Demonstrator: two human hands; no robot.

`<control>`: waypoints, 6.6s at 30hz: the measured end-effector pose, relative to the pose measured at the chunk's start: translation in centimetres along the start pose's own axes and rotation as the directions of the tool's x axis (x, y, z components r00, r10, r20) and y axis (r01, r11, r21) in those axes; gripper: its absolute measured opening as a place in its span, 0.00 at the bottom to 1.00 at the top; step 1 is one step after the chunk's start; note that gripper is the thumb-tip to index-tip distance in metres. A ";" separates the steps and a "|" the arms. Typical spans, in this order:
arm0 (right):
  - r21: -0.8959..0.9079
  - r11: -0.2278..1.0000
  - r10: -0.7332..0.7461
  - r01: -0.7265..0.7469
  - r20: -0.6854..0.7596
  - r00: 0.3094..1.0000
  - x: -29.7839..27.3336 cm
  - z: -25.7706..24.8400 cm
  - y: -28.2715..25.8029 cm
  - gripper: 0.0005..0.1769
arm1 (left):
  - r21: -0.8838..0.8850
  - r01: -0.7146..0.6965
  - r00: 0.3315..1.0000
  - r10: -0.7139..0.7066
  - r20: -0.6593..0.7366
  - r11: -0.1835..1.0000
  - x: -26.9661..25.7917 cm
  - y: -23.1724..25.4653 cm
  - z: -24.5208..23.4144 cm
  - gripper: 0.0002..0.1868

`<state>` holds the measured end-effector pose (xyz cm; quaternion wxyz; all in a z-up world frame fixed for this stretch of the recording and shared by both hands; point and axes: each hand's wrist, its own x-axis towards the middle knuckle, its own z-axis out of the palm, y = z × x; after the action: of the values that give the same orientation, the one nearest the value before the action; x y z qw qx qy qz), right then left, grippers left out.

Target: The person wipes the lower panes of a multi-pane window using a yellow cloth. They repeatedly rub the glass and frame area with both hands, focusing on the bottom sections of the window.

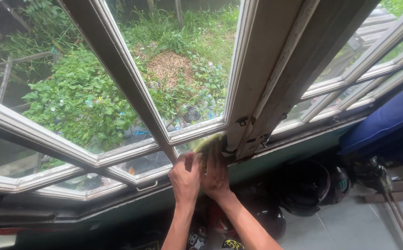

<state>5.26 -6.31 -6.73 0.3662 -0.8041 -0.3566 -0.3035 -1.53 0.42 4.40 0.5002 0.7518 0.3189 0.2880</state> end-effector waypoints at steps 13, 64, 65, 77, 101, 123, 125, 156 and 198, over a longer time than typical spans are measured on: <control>0.041 0.994 0.096 -0.103 0.135 0.986 -4.6 2.5 1.6 0.46 | 0.012 0.054 0.997 -0.054 0.047 0.998 0.0 -3.7 0.8 0.14; -0.065 0.623 -0.764 0.779 0.160 0.625 9.7 -6.0 4.3 0.23 | -0.051 0.062 0.781 -0.081 -0.619 0.997 0.0 -0.8 7.0 0.10; -0.117 0.649 -0.739 0.752 0.139 0.660 9.5 -7.0 4.3 0.24 | -0.065 0.061 0.826 -0.087 -0.557 0.996 0.1 -0.2 7.2 0.11; -0.002 0.972 -0.233 0.233 -0.063 0.970 4.1 -5.7 2.7 0.27 | 0.068 0.009 0.988 0.002 -0.152 0.998 1.6 1.2 5.9 0.17; 0.153 0.978 -0.105 0.142 -0.226 0.968 5.7 -4.7 1.3 0.29 | 0.029 -0.254 0.929 0.252 -0.273 0.967 1.6 2.2 4.3 0.19; 0.337 0.940 0.017 -0.062 0.136 0.991 -5.4 4.2 2.3 0.27 | 0.197 0.200 0.906 -0.105 -0.410 0.960 -1.0 -12.4 4.0 0.11; 0.356 0.933 0.011 -0.060 0.137 0.991 -4.9 3.9 1.9 0.26 | 0.189 0.216 0.912 -0.129 -0.390 0.958 -1.1 -12.0 3.4 0.11; 0.504 0.690 0.448 -0.519 0.267 0.854 -2.6 -6.0 1.1 0.23 | -0.038 -0.128 0.992 0.129 0.007 0.991 -2.6 -1.5 0.9 0.12; 0.322 0.792 0.483 -0.518 0.188 0.855 2.4 -1.1 1.9 0.11 | -0.031 0.319 0.888 -0.310 -0.338 0.947 0.4 -7.8 7.3 0.25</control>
<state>7.86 -7.20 -5.01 0.5572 -0.8020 -0.1976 -0.0859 2.76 -1.10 -5.24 0.4684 0.6355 0.5212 0.3242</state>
